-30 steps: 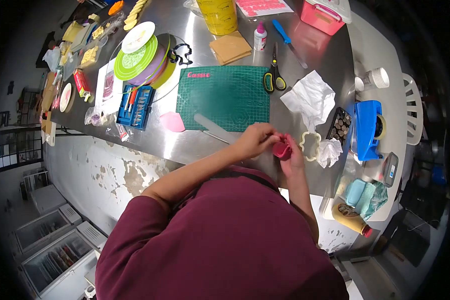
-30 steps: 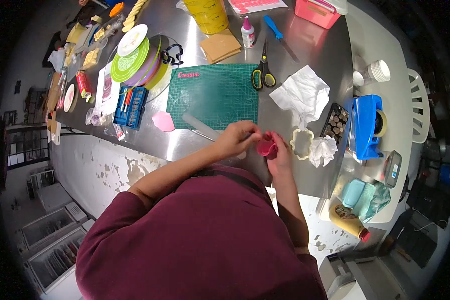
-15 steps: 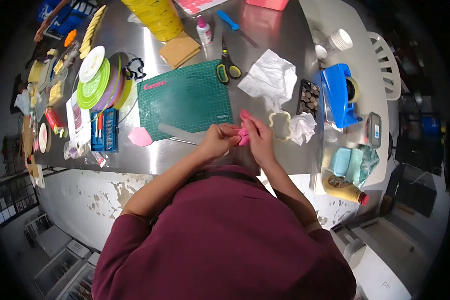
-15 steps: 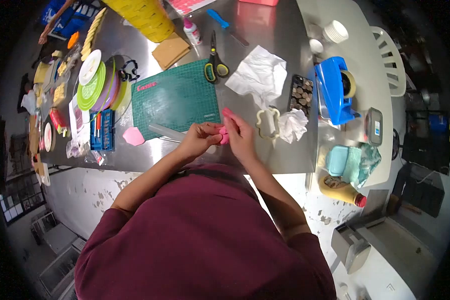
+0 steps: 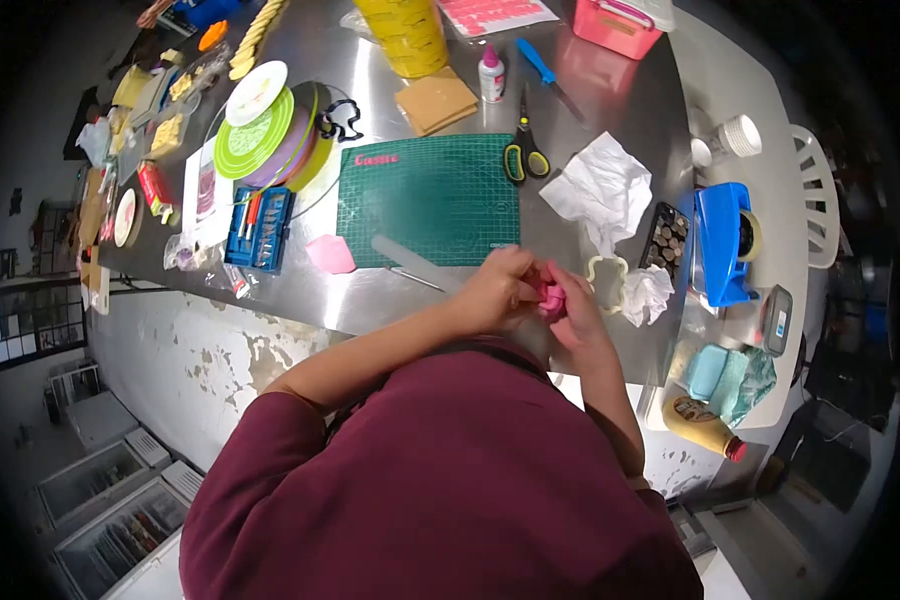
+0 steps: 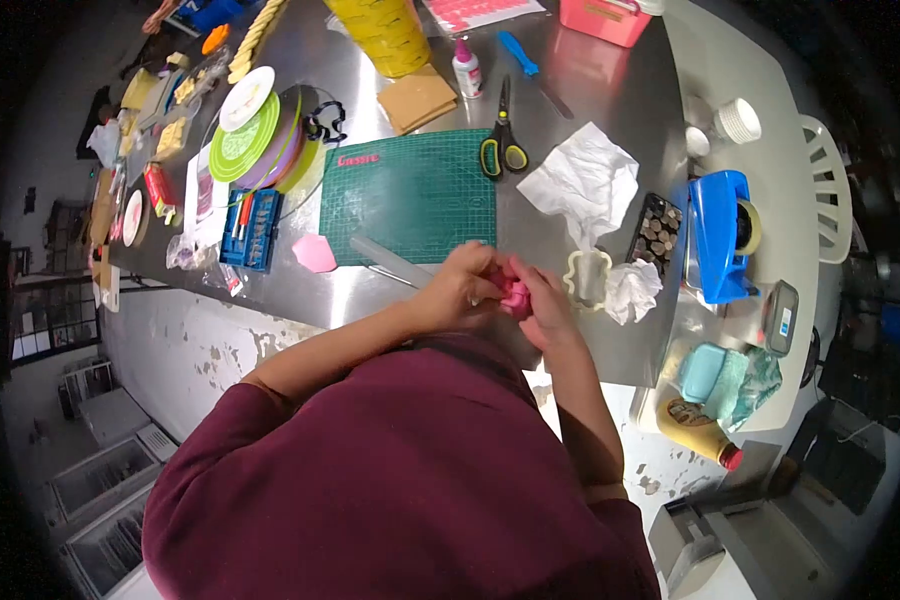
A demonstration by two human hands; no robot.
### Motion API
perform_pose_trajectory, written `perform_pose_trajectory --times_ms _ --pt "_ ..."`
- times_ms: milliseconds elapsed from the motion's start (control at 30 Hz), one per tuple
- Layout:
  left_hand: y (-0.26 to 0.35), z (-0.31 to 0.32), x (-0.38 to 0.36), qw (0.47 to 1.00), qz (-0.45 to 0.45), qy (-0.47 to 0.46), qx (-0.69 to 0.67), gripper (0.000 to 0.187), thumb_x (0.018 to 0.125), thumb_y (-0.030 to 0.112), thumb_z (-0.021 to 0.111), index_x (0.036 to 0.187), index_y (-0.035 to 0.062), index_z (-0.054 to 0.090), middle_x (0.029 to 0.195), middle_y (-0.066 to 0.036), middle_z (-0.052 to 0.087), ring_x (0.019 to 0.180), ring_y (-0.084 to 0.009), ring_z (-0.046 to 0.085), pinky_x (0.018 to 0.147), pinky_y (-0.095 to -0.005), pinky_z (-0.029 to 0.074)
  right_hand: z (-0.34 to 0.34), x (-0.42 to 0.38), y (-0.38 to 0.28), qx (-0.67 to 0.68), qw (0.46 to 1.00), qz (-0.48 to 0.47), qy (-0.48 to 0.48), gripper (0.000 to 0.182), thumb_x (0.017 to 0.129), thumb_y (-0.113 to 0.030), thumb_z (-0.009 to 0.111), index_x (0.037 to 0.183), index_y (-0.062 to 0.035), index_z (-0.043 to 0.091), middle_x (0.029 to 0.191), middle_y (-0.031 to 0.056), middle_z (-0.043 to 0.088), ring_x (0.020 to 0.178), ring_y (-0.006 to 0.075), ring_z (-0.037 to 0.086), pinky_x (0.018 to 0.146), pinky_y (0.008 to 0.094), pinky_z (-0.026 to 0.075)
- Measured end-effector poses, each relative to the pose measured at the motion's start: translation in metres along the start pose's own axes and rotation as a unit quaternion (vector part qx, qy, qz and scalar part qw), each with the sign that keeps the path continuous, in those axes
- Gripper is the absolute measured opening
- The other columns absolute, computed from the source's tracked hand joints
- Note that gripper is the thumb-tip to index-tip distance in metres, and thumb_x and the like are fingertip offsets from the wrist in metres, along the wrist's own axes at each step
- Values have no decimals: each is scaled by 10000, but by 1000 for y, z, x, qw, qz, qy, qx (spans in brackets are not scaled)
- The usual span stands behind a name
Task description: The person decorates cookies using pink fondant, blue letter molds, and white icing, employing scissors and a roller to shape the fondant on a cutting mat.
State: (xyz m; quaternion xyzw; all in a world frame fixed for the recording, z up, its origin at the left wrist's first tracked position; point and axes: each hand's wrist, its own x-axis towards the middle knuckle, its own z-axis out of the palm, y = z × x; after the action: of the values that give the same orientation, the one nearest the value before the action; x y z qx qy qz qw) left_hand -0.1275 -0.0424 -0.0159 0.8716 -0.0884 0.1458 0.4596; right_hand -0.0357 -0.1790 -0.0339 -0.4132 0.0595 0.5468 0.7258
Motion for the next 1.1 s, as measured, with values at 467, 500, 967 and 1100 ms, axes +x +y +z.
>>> perform_pose_trajectory --times_ms 467,500,967,1100 --pt "-7 6 -3 981 -68 177 -35 525 647 133 732 1090 51 463 1041 -134 464 997 -254 467 799 -318 413 18 47 -1 72 993 -64 74 348 846 -380 530 672 -86 463 564 47 505 409 140 446 406 250 383" --pt "-2 2 -3 978 -92 187 -25 490 661 140 726 1079 50 487 1067 -145 473 989 -262 478 792 -321 421 15 53 -3 102 994 -47 9 338 864 -372 501 702 -77 472 591 58 524 435 156 476 431 265 410" --pt "-30 -22 -21 980 -45 192 30 301 756 192 611 1023 70 547 1047 -113 466 1019 -319 389 900 -432 293 50 48 1 2 984 -53 -172 450 893 -161 428 1282 47 343 1252 169 434 1086 236 477 908 343 396" --pt "-24 -50 -32 957 -67 228 167 406 752 240 632 1121 102 532 1059 -113 448 1020 -314 380 898 -410 302 69 53 16 -40 993 -90 -72 364 901 -191 453 1163 59 415 1094 129 499 965 194 514 775 280 445"
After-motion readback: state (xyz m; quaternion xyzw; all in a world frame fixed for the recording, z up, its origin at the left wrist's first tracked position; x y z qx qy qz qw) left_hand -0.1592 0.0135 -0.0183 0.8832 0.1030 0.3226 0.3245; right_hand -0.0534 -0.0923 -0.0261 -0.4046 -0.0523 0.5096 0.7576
